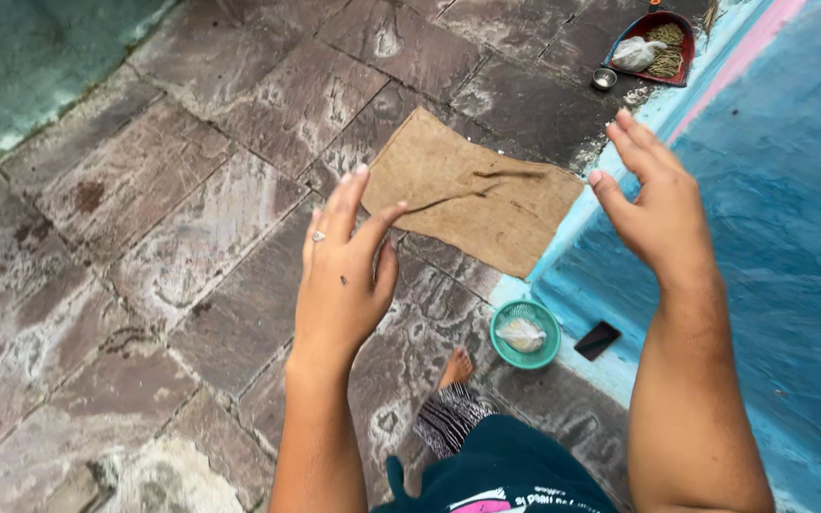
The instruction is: The person removes a cloth from a line, folds it, and places it into a basket before hanging a red cloth on the line.
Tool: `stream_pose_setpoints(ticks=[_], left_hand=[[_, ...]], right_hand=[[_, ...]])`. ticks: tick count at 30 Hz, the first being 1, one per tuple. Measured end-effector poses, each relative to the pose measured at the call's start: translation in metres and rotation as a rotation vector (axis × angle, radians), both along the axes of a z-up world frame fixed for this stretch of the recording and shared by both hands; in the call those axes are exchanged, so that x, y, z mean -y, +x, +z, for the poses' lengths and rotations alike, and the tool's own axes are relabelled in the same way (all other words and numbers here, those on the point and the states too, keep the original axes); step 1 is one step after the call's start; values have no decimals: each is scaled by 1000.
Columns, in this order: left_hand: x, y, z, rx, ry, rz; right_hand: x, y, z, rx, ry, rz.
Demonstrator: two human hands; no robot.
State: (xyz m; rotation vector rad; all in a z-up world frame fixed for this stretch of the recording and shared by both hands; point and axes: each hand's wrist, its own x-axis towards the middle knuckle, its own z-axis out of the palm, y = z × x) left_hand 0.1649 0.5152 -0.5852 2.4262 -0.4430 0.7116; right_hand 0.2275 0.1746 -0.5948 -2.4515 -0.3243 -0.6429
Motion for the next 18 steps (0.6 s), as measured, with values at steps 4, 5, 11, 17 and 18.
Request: stream_pose_setpoints(ticks=[4,5,11,17,18], left_hand=[[22,87,-13,-108,67,-86],[33,108,-15,-136,90,-110],[92,220,-29,-236,135,-285],[141,283,-97,-414,210,-499],[150,291,-117,-444,227,-532]], right_hand=[[10,76,-60,-88,93,-44],[13,92,-74,-60,67,-17],[40,162,-121,-213,122,-80],[72,170,-170,-440,319,-334],[77,167,-190,-484,345,-386]])
